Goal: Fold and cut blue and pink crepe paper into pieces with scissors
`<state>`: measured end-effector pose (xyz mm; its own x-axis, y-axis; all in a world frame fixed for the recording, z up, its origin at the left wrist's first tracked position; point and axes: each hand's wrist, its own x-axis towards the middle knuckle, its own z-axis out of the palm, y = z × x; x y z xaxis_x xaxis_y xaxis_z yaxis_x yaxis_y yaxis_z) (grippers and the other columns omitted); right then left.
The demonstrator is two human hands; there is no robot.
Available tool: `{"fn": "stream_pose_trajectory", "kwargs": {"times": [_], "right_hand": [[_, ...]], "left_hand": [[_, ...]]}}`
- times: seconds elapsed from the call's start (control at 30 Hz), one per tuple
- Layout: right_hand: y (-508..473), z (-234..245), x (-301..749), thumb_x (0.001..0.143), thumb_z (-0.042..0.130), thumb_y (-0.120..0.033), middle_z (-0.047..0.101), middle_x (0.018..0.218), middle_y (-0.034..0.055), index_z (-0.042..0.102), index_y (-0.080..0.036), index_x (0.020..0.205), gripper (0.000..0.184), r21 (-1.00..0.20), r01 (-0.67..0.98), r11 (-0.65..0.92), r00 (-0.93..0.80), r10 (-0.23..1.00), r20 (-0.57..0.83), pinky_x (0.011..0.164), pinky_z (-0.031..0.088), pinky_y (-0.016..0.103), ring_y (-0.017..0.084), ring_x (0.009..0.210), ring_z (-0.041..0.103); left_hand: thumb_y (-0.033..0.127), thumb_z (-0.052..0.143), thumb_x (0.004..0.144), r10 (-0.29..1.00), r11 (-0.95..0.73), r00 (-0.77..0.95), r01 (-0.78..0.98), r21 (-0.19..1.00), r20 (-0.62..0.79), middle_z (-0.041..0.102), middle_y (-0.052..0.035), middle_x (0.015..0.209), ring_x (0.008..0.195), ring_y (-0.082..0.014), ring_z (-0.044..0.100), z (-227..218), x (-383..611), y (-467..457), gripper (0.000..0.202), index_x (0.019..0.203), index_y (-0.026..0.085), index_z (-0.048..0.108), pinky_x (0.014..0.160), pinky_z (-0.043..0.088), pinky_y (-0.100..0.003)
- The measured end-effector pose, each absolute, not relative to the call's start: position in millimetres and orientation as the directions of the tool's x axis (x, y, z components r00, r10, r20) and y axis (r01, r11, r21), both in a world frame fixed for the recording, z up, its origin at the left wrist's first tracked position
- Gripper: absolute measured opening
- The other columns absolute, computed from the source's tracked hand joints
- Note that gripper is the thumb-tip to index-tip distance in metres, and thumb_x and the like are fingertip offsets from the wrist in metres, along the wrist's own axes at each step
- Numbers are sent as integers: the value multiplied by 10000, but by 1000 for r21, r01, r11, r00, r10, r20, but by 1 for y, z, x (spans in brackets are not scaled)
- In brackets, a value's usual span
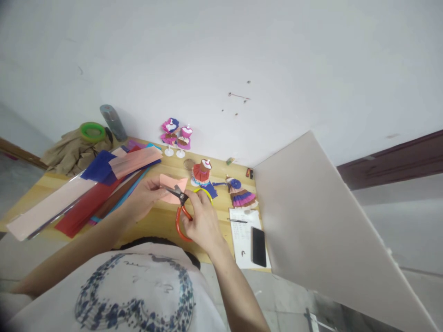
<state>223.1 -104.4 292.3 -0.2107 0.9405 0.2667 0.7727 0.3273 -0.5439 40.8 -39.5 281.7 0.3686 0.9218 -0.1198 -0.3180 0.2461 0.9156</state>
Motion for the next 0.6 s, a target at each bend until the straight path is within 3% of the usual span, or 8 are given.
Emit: {"fn": "stream_pose_trajectory", "kwargs": {"times": [0.13, 0.37, 0.6], "right_hand": [[-105, 291, 223, 766, 543, -128, 558, 968, 105, 540, -140, 1262, 497, -526, 781, 338, -223, 937, 270, 687, 526, 368, 231, 774, 582], [-106, 292, 224, 754, 542, -126, 556, 965, 93, 540, -160, 1259, 506, -512, 794, 328, -215, 939, 269, 675, 518, 353, 214, 739, 560], [-109, 296, 221, 761, 542, -134, 570, 990, 102, 540, -164, 1268, 508, -503, 811, 299, -194, 948, 252, 652, 508, 351, 201, 698, 554]], "left_hand": [[223, 751, 731, 936, 206, 336, -288, 935, -103, 754, -23, 795, 783, -178, 693, 286, 42, -39, 65, 776, 176, 750, 776, 521, -295], [206, 794, 642, 952, 226, 271, -309, 924, -142, 755, -4, 791, 738, -166, 696, 295, 45, -39, 235, 861, 183, 711, 741, 529, -283], [238, 781, 662, 952, 210, 277, -289, 934, -129, 753, -20, 798, 750, -190, 702, 302, 45, -41, 201, 839, 175, 710, 738, 538, -305]]}}
